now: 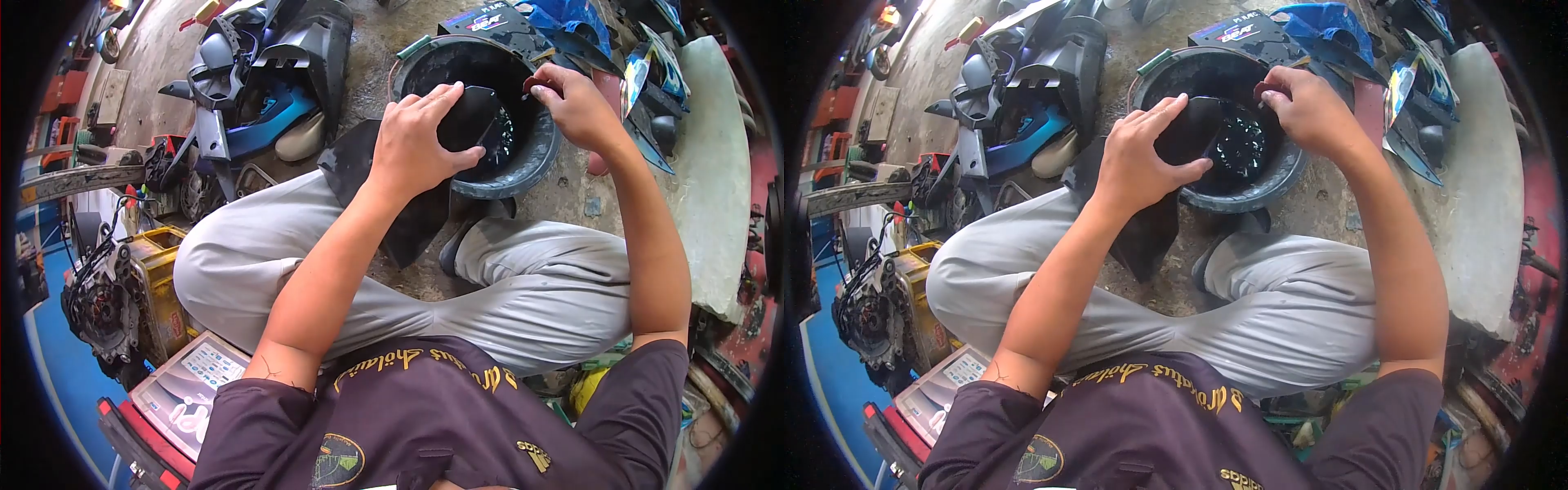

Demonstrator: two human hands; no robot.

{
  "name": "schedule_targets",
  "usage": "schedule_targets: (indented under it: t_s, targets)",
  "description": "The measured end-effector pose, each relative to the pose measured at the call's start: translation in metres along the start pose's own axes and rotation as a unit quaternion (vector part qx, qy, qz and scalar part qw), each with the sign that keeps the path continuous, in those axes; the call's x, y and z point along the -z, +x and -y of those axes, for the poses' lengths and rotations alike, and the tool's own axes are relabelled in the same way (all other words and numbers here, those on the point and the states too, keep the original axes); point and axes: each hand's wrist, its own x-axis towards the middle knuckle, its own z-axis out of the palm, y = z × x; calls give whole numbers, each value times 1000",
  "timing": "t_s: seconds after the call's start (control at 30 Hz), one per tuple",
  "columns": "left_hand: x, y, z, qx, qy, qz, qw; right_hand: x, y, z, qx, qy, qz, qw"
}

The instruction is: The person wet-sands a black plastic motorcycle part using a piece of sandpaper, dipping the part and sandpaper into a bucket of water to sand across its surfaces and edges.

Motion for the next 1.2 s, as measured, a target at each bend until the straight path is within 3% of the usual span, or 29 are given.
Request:
schedule_targets:
  t_s: [0.27,0.37,0.5,0.6,0.87,1.0,1.03,1.13,1.2]
  targets:
    - [-2,4,-8,35,-30,6,999,1,-2,10,17,3,-7,1000]
    - [-2,12,-29,87,-45,57,994,16,-7,14,32,9,-30,999]
    - [-33,21,-51,-21,-22,65,997,49,-22,1,80,-37,-56,995]
    - [-69,33,-68,-58,-16,81,995,58,-43,-39,6,-62,-57,996]
    - [-155,37,-73,-32,30,184,982,-30,-106,-166,-211,194,-185,940]
    - [-168,38,-62,-29,50,189,980,-76,-105,-175,-96,209,-268,936]
    - [-168,39,-58,-24,45,204,978,-74,-105,-164,-124,200,-252,939]
    - [-161,48,-56,-21,41,254,966,-83,-93,-164,12,103,-331,938]
    - [-160,47,-54,-39,45,254,965,-88,-91,-168,37,64,-318,945]
